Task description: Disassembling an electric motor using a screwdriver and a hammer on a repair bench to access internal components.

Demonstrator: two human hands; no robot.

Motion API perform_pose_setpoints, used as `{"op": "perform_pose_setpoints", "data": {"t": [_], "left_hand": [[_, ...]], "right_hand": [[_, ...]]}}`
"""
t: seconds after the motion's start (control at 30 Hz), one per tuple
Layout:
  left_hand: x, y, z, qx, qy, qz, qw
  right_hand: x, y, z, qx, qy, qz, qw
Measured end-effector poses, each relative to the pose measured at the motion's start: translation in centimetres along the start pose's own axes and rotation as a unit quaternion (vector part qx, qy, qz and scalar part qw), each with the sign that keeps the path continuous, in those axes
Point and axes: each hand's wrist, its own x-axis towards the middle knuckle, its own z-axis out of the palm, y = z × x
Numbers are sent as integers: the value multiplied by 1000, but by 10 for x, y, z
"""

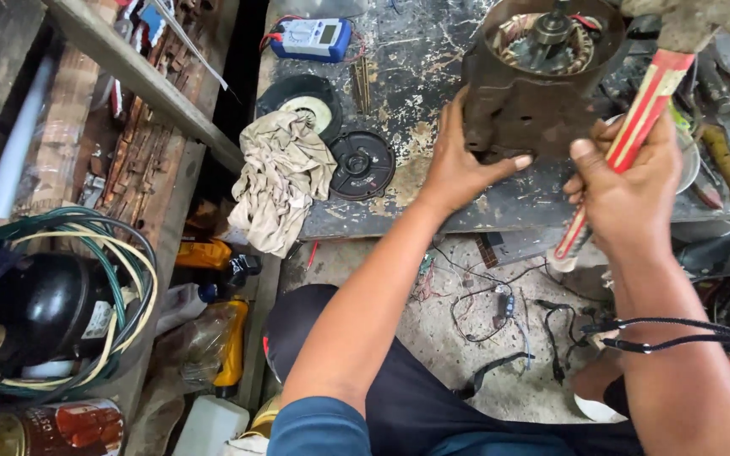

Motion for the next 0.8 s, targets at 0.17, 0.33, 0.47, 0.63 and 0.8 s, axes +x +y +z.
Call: {"op": "perform_pose_setpoints", "data": {"t": [0.17,0.33,0.47,0.63,0.8], "left_hand": [[-7,8,44,77,104,1,992],[1,4,51,125,103,-15,987],[3,-3,37,121,72,7,990],[2,4,19,66,7,47,997],[6,20,7,34,-18,49,998]], "right_hand": [[25,20,-29,-14,8,59,998],[31,30,-36,56,-36,13,998],[13,10,-31,-38,-6,20,999],[-19,46,-53,191,15,57,980],[-39,56,-63,185,5,83,979]]}}
